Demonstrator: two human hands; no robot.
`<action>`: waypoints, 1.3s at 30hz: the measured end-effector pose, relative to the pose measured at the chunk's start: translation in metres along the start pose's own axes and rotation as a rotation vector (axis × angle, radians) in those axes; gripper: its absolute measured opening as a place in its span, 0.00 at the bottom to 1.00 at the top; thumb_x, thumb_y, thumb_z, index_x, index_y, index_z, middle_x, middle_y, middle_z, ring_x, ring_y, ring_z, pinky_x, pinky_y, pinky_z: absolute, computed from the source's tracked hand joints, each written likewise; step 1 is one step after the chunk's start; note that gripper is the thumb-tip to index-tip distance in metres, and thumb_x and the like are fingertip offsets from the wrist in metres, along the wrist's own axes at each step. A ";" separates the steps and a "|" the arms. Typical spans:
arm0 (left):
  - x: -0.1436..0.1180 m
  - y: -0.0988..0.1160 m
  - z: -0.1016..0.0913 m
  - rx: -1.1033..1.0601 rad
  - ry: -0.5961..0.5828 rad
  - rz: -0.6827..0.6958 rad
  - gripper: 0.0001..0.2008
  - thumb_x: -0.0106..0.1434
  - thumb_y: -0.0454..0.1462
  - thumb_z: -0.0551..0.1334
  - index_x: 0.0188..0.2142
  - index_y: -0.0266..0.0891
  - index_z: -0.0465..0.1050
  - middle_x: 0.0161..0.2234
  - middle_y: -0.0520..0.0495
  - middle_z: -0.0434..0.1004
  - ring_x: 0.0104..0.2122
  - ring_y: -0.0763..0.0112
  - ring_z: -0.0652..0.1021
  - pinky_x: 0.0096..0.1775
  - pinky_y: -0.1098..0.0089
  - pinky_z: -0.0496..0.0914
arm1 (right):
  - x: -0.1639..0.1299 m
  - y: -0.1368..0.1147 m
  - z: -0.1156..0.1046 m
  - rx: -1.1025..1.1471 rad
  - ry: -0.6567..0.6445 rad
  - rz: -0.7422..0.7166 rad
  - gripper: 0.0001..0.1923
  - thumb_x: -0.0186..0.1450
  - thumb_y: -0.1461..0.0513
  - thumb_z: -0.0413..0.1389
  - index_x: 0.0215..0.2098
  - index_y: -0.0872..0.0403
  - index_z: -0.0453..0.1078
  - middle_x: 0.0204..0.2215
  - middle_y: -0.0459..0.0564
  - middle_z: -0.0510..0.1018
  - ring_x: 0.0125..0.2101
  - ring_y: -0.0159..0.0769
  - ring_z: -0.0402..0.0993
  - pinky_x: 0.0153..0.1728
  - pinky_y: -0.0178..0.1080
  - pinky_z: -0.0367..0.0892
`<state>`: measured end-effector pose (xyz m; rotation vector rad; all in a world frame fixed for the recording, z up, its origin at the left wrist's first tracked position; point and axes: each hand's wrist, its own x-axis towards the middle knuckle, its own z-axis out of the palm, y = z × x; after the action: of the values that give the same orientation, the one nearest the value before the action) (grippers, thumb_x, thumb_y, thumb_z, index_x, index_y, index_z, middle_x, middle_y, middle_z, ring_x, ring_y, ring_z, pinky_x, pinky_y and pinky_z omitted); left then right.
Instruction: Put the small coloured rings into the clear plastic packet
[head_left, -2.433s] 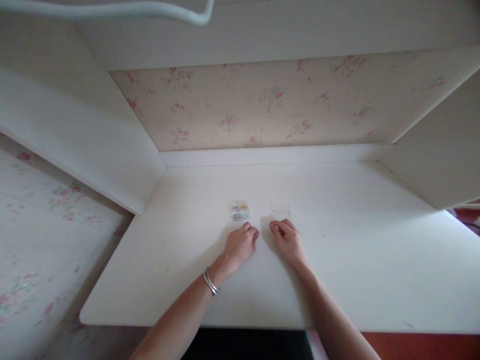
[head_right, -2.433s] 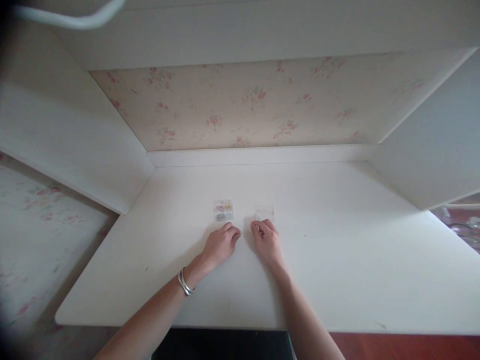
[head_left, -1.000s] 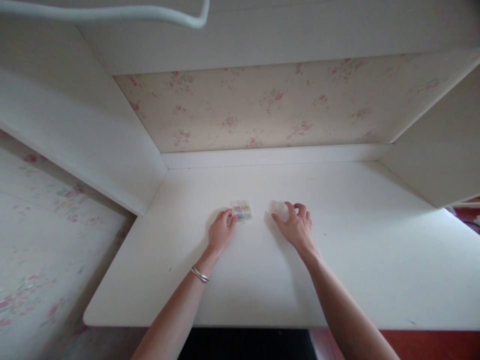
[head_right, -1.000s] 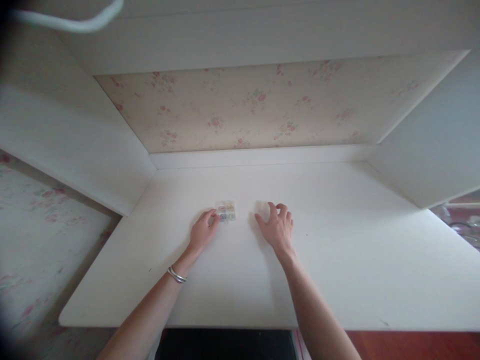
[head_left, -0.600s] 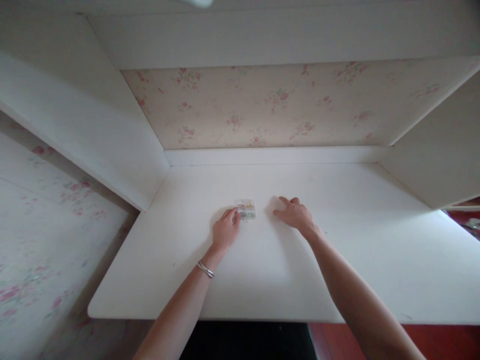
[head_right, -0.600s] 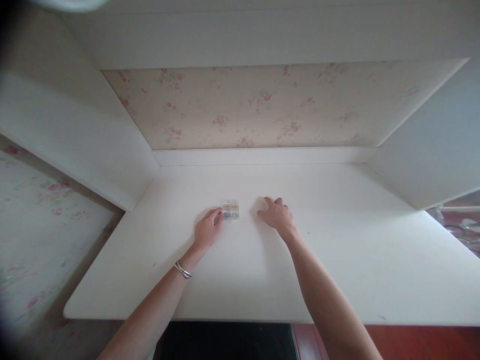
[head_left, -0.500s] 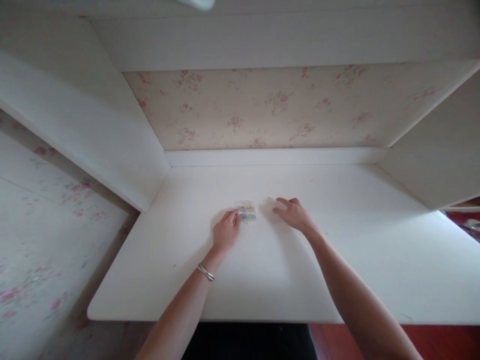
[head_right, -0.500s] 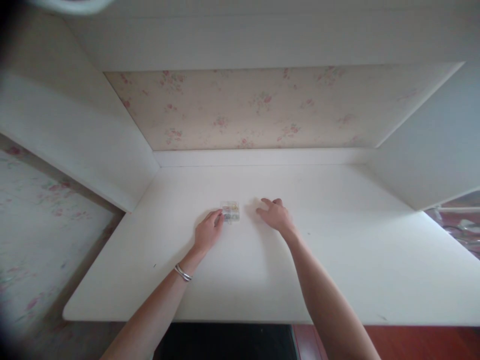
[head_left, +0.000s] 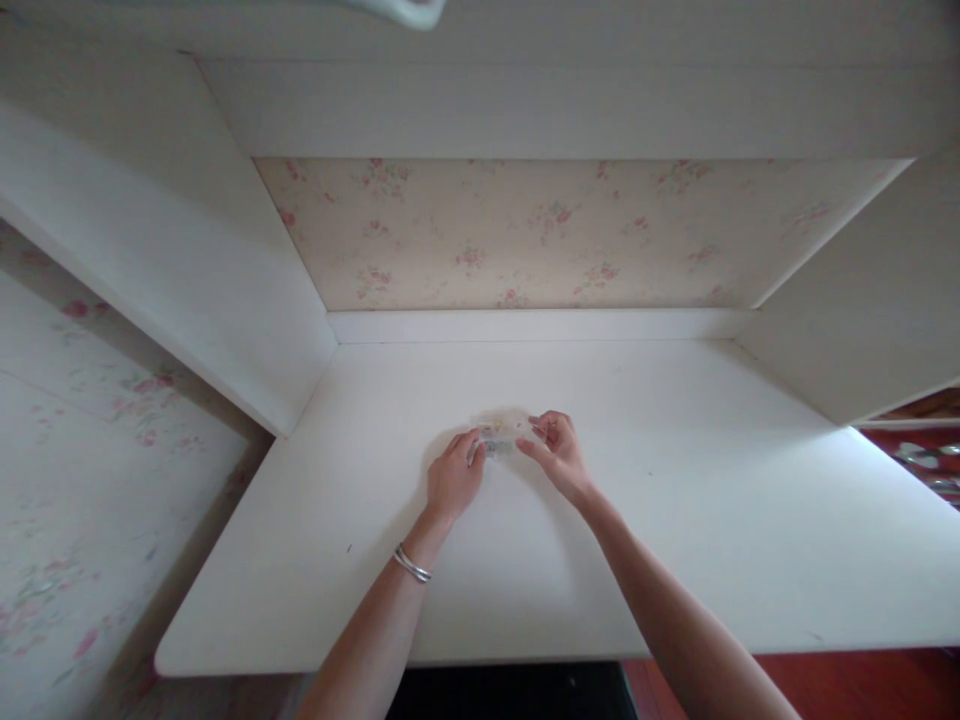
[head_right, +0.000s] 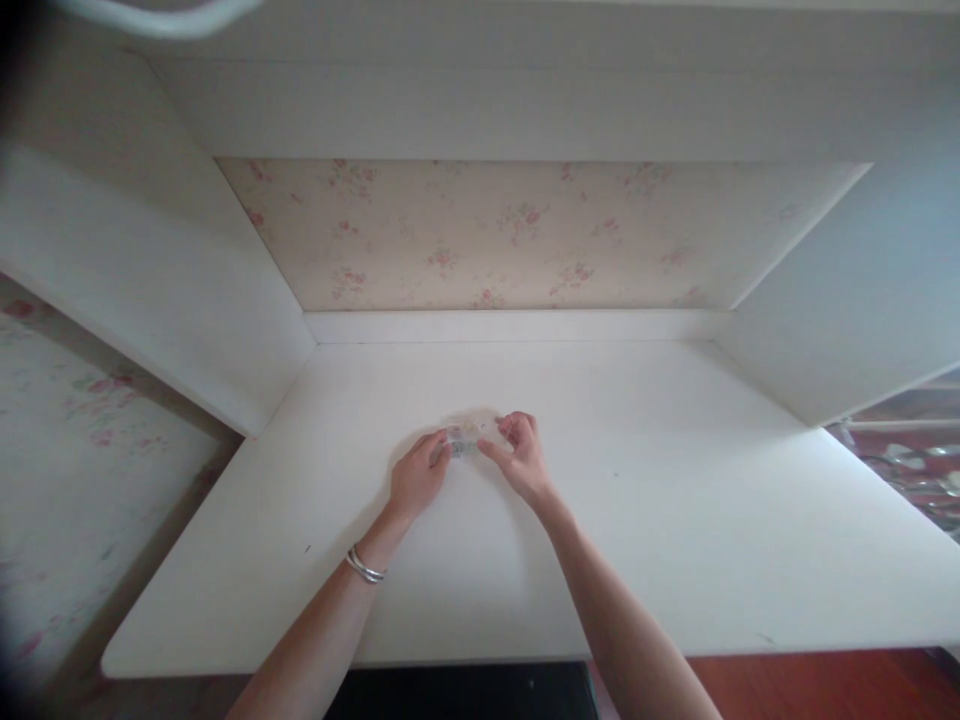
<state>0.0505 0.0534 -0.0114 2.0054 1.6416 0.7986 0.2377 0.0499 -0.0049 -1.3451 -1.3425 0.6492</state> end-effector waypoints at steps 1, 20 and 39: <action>0.000 -0.001 0.000 -0.008 -0.008 0.004 0.17 0.66 0.42 0.52 0.53 0.46 0.65 0.49 0.48 0.73 0.44 0.66 0.75 0.45 0.66 0.68 | -0.002 0.001 0.005 -0.002 -0.014 -0.033 0.17 0.53 0.52 0.60 0.33 0.51 0.60 0.42 0.51 0.67 0.44 0.39 0.70 0.42 0.42 0.68; 0.003 -0.014 -0.001 -0.123 -0.011 -0.004 0.21 0.64 0.38 0.55 0.56 0.43 0.62 0.51 0.46 0.71 0.48 0.65 0.73 0.50 0.65 0.66 | 0.011 0.014 0.003 -0.286 -0.424 -0.088 0.31 0.57 0.54 0.59 0.57 0.48 0.59 0.54 0.54 0.68 0.52 0.43 0.65 0.53 0.51 0.60; 0.001 -0.009 -0.006 -0.355 0.017 0.070 0.13 0.63 0.34 0.54 0.46 0.42 0.71 0.46 0.48 0.74 0.40 0.72 0.76 0.42 0.71 0.72 | 0.000 0.026 0.008 -0.282 -0.333 -0.079 0.20 0.65 0.54 0.49 0.53 0.47 0.68 0.57 0.48 0.65 0.55 0.41 0.63 0.56 0.48 0.59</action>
<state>0.0403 0.0561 -0.0124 1.8149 1.3328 1.0530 0.2393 0.0583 -0.0307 -1.4404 -1.7998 0.6680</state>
